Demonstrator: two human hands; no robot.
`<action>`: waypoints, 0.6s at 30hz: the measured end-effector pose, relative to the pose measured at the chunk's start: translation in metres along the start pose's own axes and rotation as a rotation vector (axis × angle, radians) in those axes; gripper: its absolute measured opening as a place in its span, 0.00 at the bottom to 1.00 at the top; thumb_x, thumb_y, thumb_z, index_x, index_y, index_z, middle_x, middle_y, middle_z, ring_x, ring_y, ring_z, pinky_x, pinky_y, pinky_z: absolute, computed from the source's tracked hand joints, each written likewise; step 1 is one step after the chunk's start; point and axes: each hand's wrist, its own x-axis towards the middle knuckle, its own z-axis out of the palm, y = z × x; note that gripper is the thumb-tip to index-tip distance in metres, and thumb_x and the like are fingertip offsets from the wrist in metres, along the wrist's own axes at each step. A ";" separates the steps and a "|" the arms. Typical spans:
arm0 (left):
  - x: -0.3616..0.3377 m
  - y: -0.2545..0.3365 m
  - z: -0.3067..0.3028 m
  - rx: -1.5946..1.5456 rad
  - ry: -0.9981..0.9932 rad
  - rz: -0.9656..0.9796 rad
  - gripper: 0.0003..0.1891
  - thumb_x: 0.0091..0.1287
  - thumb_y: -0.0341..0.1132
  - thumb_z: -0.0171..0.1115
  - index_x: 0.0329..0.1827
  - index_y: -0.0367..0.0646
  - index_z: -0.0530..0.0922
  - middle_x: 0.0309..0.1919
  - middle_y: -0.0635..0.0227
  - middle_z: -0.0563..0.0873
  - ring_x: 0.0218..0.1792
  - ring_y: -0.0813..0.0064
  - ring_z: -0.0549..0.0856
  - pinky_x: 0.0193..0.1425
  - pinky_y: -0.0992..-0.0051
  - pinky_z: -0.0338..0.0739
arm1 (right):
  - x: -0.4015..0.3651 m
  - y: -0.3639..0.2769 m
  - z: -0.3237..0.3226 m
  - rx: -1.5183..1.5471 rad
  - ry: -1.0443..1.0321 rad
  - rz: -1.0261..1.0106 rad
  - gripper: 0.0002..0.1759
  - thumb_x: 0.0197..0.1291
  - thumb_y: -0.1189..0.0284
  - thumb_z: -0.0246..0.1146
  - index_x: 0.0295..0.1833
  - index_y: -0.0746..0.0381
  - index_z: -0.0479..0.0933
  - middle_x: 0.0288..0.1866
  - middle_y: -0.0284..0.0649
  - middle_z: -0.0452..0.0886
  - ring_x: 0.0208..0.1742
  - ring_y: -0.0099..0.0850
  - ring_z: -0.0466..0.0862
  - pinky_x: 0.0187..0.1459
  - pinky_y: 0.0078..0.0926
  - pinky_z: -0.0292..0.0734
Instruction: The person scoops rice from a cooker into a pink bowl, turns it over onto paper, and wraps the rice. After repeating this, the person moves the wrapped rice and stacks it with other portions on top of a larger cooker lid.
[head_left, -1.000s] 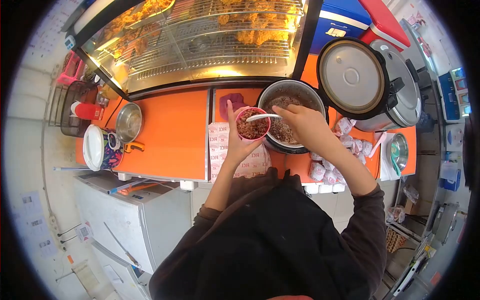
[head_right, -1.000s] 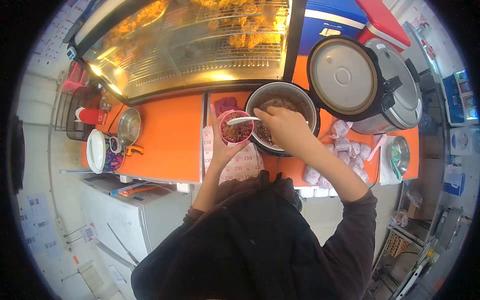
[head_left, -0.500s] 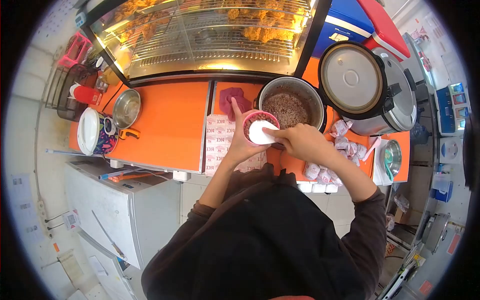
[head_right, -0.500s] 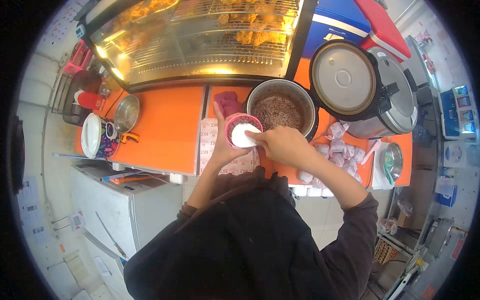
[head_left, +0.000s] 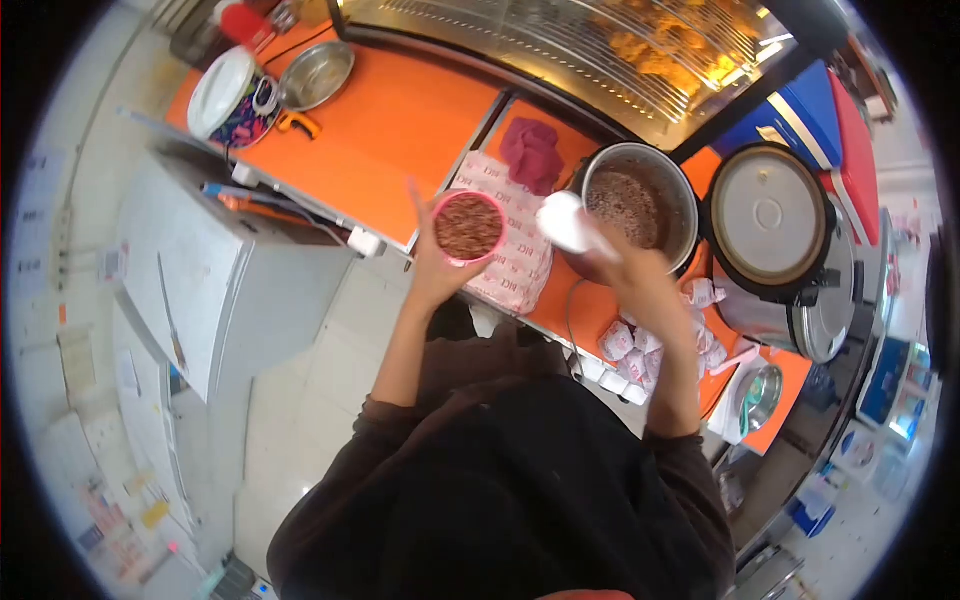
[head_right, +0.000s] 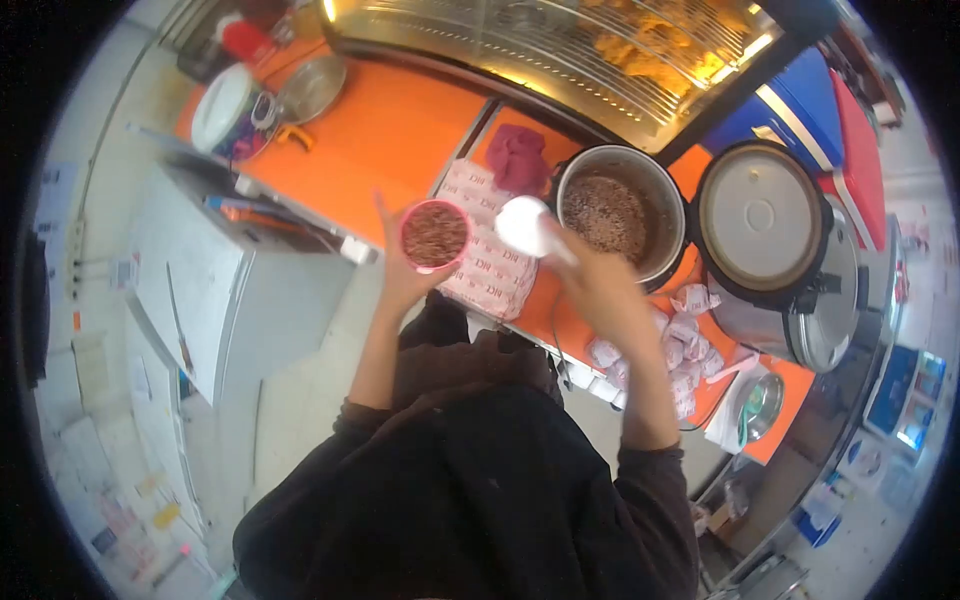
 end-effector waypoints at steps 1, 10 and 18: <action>-0.010 -0.004 -0.020 0.063 0.047 0.022 0.70 0.46 0.30 0.80 0.78 0.44 0.25 0.62 0.57 0.69 0.61 0.63 0.75 0.68 0.65 0.71 | 0.003 0.013 0.037 0.003 -0.054 0.001 0.26 0.67 0.65 0.58 0.70 0.50 0.67 0.35 0.59 0.82 0.36 0.57 0.83 0.41 0.48 0.76; -0.097 -0.004 -0.221 0.179 0.415 -0.079 0.71 0.44 0.31 0.80 0.78 0.46 0.26 0.61 0.59 0.71 0.61 0.63 0.75 0.68 0.63 0.70 | 0.041 0.111 0.335 -0.316 0.270 0.415 0.39 0.59 0.80 0.56 0.77 0.60 0.54 0.39 0.56 0.78 0.39 0.52 0.79 0.42 0.48 0.75; -0.138 0.030 -0.405 0.321 0.597 -0.027 0.72 0.43 0.34 0.81 0.79 0.46 0.27 0.61 0.58 0.71 0.62 0.61 0.74 0.69 0.63 0.69 | 0.063 0.128 0.371 -0.719 0.503 0.339 0.33 0.61 0.73 0.54 0.73 0.68 0.61 0.46 0.57 0.78 0.41 0.49 0.78 0.45 0.45 0.73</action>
